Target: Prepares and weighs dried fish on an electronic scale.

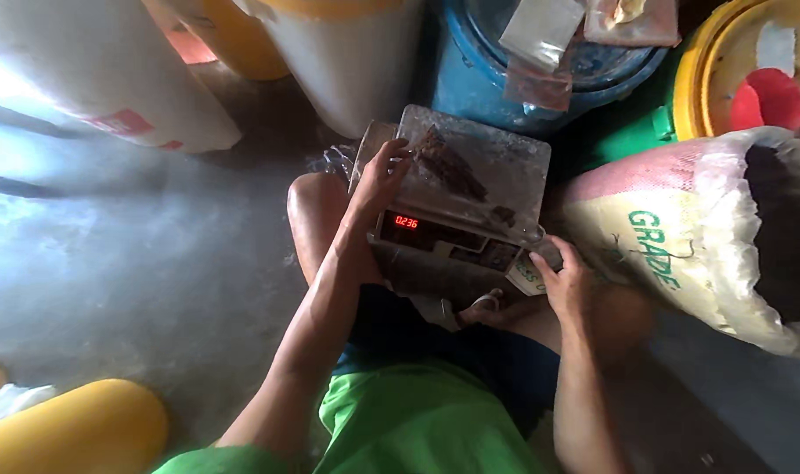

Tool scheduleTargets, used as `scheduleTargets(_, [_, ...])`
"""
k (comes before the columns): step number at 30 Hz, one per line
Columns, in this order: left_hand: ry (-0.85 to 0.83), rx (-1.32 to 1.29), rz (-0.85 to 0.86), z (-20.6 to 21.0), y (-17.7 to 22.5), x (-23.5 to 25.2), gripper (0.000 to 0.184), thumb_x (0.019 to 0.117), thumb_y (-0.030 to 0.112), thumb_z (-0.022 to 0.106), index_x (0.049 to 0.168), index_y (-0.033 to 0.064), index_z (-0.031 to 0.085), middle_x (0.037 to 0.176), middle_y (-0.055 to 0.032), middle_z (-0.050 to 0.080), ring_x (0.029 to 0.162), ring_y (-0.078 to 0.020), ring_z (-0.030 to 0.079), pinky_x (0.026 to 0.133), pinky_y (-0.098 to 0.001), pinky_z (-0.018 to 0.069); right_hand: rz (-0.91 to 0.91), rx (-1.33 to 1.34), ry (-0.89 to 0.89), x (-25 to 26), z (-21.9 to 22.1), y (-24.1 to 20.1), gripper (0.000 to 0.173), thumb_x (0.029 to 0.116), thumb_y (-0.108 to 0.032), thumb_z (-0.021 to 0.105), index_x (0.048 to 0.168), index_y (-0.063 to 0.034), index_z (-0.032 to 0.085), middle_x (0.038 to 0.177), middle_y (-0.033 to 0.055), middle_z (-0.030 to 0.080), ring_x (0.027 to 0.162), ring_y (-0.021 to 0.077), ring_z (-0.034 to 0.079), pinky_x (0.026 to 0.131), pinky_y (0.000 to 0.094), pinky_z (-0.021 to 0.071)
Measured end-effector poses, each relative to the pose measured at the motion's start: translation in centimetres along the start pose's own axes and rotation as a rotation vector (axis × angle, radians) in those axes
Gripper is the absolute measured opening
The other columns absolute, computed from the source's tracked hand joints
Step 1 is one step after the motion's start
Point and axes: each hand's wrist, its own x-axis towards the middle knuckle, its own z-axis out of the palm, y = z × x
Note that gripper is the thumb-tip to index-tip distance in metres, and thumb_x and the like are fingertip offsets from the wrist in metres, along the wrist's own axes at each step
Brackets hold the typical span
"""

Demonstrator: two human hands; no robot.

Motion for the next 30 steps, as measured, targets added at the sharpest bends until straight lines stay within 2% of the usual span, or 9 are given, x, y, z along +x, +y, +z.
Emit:
scheduleTargets(3, [-0.003,-0.004,-0.006,-0.1,0.0,0.0,0.042,0.1066,0.025,0.052,0.146,0.0087,0.049,0.133,-0.0092,0.064,0.109,-0.0164,0.068,0.093,-0.0368,0.0573,-0.007,-0.017,-0.008,0.8,0.3,-1.0,0.050,0.0974,-0.033,0.070,0.136,-0.0025,0.062,0.130,0.0212,0.065,0.124,0.0322,0.063,0.108,0.0490,0.0494])
scheduleTargets(7, [-0.035,-0.005,0.013,0.2,-0.3,0.0,0.043,0.1070,0.026,0.050,0.145,0.0078,0.049,0.134,-0.0100,0.064,0.109,-0.0163,0.068,0.093,-0.0369,0.0568,0.021,-0.110,-0.032,1.8,0.6,-2.1,0.050,0.0975,-0.036,0.070,0.137,-0.0060,0.062,0.130,0.0205,0.065,0.122,0.0362,0.062,0.106,0.0551,0.0488])
scheduleTargets(13, [-0.043,0.031,0.003,0.3,0.1,0.0,0.040,0.1071,0.026,0.051,0.144,0.0094,0.052,0.134,-0.0078,0.065,0.110,-0.0149,0.068,0.094,-0.0352,0.0569,0.002,-0.104,-0.027,0.8,0.2,-1.2,0.048,0.0974,-0.034,0.070,0.135,-0.0048,0.064,0.127,0.0204,0.067,0.120,0.0345,0.064,0.104,0.0520,0.0505])
scheduleTargets(19, [-0.040,0.032,0.015,0.5,-0.1,0.1,0.039,0.1071,0.025,0.052,0.142,0.0075,0.053,0.133,-0.0098,0.065,0.111,-0.0159,0.068,0.095,-0.0354,0.0568,0.006,-0.060,-0.002,0.5,0.3,-0.7,0.048,0.0972,-0.033,0.070,0.136,-0.0055,0.063,0.129,0.0199,0.066,0.121,0.0340,0.063,0.105,0.0509,0.0503])
scheduleTargets(23, [-0.057,0.040,0.020,1.0,0.2,0.3,0.042,0.1070,0.027,0.051,0.144,0.0064,0.052,0.133,-0.0114,0.065,0.110,-0.0179,0.069,0.095,-0.0381,0.0575,0.016,-0.038,0.006,0.0,0.3,-0.6,0.049,0.0976,-0.031,0.069,0.136,-0.0021,0.062,0.130,0.0218,0.065,0.124,0.0350,0.062,0.108,0.0512,0.0481])
scheduleTargets(27, [-0.067,0.073,0.011,1.2,0.5,0.3,0.043,0.1075,0.028,0.051,0.145,0.0069,0.051,0.134,-0.0118,0.064,0.114,-0.0184,0.067,0.098,-0.0387,0.0559,0.004,-0.009,0.056,-0.6,0.6,0.0,0.048,0.0968,-0.029,0.070,0.135,-0.0008,0.063,0.128,0.0222,0.066,0.122,0.0338,0.063,0.107,0.0492,0.0495])
scheduleTargets(30, [-0.068,0.077,0.017,1.2,0.5,0.3,0.041,0.1079,0.027,0.050,0.144,0.0071,0.051,0.134,-0.0111,0.064,0.111,-0.0177,0.068,0.096,-0.0378,0.0567,0.002,-0.004,0.084,-1.2,0.4,0.2,0.048,0.0968,-0.029,0.071,0.135,-0.0015,0.063,0.128,0.0215,0.066,0.122,0.0327,0.063,0.107,0.0479,0.0496])
